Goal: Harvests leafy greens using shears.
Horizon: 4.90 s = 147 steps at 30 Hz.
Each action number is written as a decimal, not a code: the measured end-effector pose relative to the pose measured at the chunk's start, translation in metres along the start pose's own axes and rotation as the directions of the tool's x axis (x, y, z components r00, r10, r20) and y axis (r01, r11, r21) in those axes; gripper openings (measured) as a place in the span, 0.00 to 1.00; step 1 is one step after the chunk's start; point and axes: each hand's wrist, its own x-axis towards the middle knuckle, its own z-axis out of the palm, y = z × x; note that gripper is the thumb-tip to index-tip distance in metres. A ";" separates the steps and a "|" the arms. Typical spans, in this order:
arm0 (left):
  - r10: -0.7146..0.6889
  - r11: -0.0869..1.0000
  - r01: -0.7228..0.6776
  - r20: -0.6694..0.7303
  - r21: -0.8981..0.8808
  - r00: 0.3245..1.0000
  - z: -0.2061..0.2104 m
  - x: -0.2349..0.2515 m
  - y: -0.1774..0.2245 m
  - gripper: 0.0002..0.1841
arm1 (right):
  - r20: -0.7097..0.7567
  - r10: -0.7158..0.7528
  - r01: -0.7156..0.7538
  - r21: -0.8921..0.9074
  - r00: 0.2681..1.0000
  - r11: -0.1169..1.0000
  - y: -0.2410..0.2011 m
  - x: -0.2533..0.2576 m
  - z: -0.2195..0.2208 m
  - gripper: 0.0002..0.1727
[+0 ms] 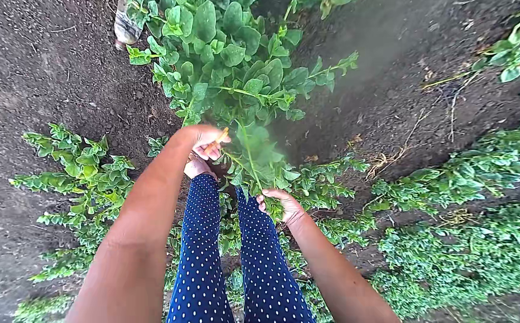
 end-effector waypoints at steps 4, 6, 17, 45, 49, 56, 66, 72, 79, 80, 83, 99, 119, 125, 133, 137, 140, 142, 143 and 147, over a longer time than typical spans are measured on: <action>-0.155 0.961 0.180 -0.132 0.210 0.979 -0.010 -0.002 0.031 0.23 | -0.098 -0.028 0.015 -0.131 0.995 0.991 0.010 0.004 0.007 0.09; -0.162 0.953 0.214 -0.239 0.212 0.957 -0.005 -0.019 0.044 0.20 | -0.118 -0.036 0.020 -0.130 0.992 0.991 0.016 0.009 0.011 0.08; -0.088 0.794 0.283 -0.360 0.538 0.929 0.004 -0.005 0.094 0.15 | -0.118 -0.036 0.029 -0.058 0.992 0.998 0.042 0.025 0.030 0.07; 0.931 0.344 -0.473 -0.229 0.811 0.284 0.106 -0.021 0.092 0.15 | -0.105 -0.001 0.011 0.091 0.995 0.996 0.051 -0.035 -0.024 0.09; 0.796 0.598 -0.535 -0.519 0.596 0.312 0.087 -0.029 0.063 0.18 | -0.124 -0.010 0.024 0.111 0.992 0.993 0.046 -0.044 -0.024 0.10; -0.152 0.704 -0.511 -0.808 -0.492 0.569 -0.008 0.025 -0.119 0.31 | -0.053 -0.120 0.131 0.398 0.991 0.908 0.059 -0.051 0.010 0.03; 0.003 0.226 -0.561 -0.575 -0.796 0.818 0.010 -0.030 -0.066 0.08 | -0.022 -0.260 0.241 0.461 0.965 0.854 0.022 -0.046 0.083 0.09; -0.072 0.397 -0.449 -0.515 -0.800 0.854 0.006 -0.001 -0.058 0.21 | -0.035 -0.339 0.318 0.450 0.940 0.835 0.007 -0.028 0.122 0.14; -0.001 0.384 -0.552 -0.598 -0.740 0.801 0.021 -0.010 -0.053 0.16 | -0.122 -0.409 0.425 0.354 0.904 0.833 -0.013 0.017 0.170 0.16; 0.014 0.376 -0.586 -0.627 -0.718 0.779 0.019 -0.017 -0.046 0.14 | -0.140 -0.421 0.443 0.340 0.896 0.830 -0.019 0.024 0.178 0.14; 0.108 0.497 -0.634 -0.682 -0.593 0.723 0.011 -0.030 -0.034 0.12 | -0.198 -0.453 0.493 0.284 0.870 0.822 -0.033 0.044 0.200 0.08; 0.315 0.843 -0.499 -0.568 -0.200 0.760 0.023 -0.059 -0.038 0.24 | -0.049 -0.570 0.545 0.373 0.820 0.751 -0.088 0.068 0.176 0.12; 0.330 0.815 -0.289 -0.008 -0.503 0.944 -0.110 0.023 0.010 0.20 | 0.068 -0.558 0.446 0.525 0.827 0.725 -0.119 0.066 0.136 0.18; 0.348 0.774 -0.305 -0.029 -0.554 0.937 -0.105 0.027 0.017 0.17 | 0.044 -0.547 0.442 0.538 0.836 0.718 -0.123 0.063 0.138 0.17; 0.313 0.828 -0.323 -0.100 -0.458 0.944 -0.103 0.027 0.023 0.12 | 0.049 -0.539 0.430 0.545 0.841 0.720 -0.113 0.066 0.138 0.16; 0.250 0.871 -0.296 -0.166 -0.391 0.954 -0.098 0.018 -0.002 0.13 | 0.098 -0.498 0.376 0.537 0.861 0.755 -0.092 0.056 0.128 0.16; 0.256 0.904 -0.323 -0.251 -0.278 0.933 -0.091 0.002 -0.046 0.16 | 0.166 -0.390 0.261 0.505 0.906 0.823 -0.059 0.037 0.097 0.10; 0.286 0.914 -0.364 -0.354 -0.178 0.891 -0.080 -0.016 -0.075 0.19 | 0.210 -0.293 0.200 0.376 0.933 0.905 -0.033 0.020 0.069 0.12; 0.299 0.917 -0.383 -0.437 -0.115 0.848 -0.070 -0.024 -0.084 0.19 | 0.207 -0.254 0.191 0.281 0.945 0.940 -0.020 0.009 0.055 0.14; 0.503 0.827 -0.528 -0.670 0.192 0.545 0.006 -0.081 -0.045 0.26 | 0.082 -0.190 0.181 0.105 0.978 0.978 0.016 -0.025 0.025 0.14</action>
